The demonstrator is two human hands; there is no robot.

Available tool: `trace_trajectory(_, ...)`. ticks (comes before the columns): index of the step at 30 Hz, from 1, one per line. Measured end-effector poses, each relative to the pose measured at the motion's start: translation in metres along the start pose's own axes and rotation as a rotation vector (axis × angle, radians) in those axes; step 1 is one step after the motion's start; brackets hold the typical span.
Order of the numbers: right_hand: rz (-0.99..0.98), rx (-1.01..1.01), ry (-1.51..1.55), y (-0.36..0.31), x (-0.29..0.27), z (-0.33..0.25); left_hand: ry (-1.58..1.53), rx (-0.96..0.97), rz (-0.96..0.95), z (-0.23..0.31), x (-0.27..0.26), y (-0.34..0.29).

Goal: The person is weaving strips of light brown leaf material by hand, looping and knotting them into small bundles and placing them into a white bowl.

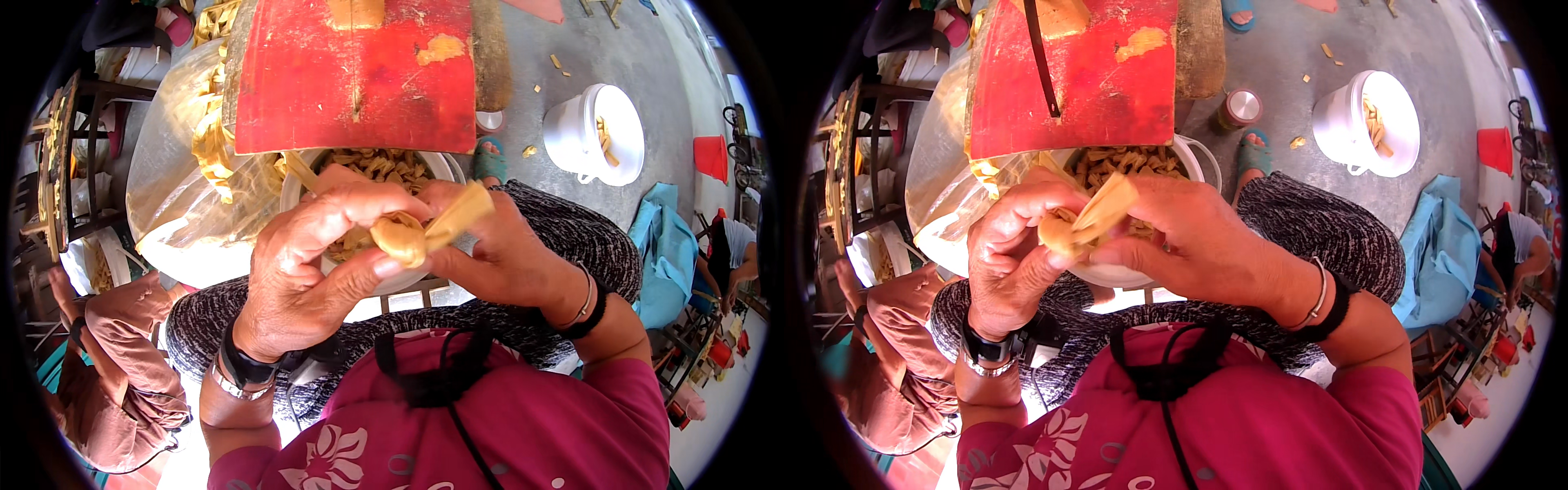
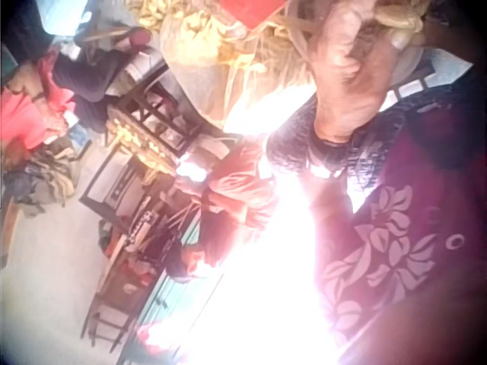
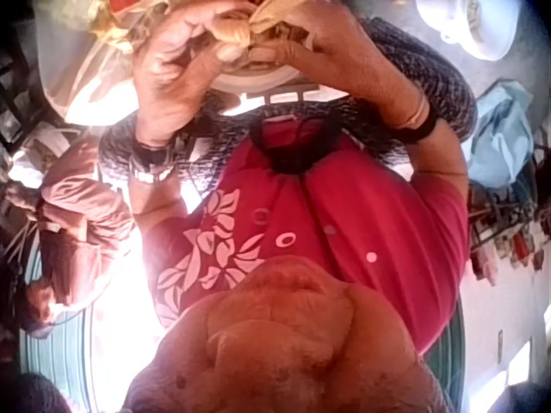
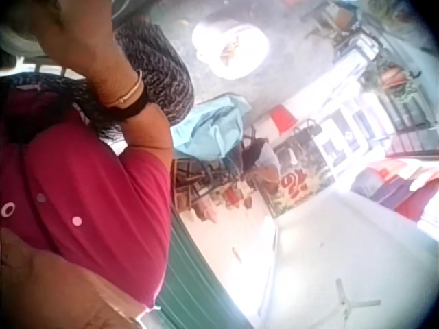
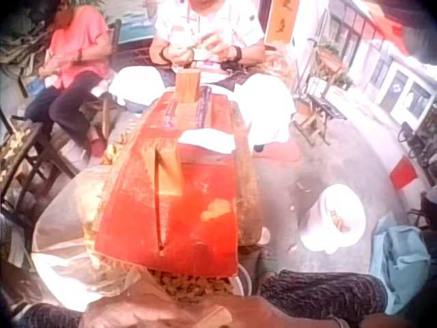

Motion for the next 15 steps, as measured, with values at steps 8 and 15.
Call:
trace_trajectory(8, -0.181, 0.240, 0.429, 0.001, 0.000, -0.006, -0.073, -0.188, 0.065, -0.002, 0.014, -0.006)
trace_trajectory(15, 0.062, 0.268, 0.556, 0.002, 0.013, -0.003, 0.195, -0.019, -0.041, -0.011, 0.014, 0.000)
Point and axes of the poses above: each hand's wrist, its own y-axis towards the middle knuckle, its own x-axis out of the palm, z = x × y, the point moved 2 cm from there along y, towards the middle knuckle, and after that the axes turned 13 degrees about -y, right-handed, at the moved point
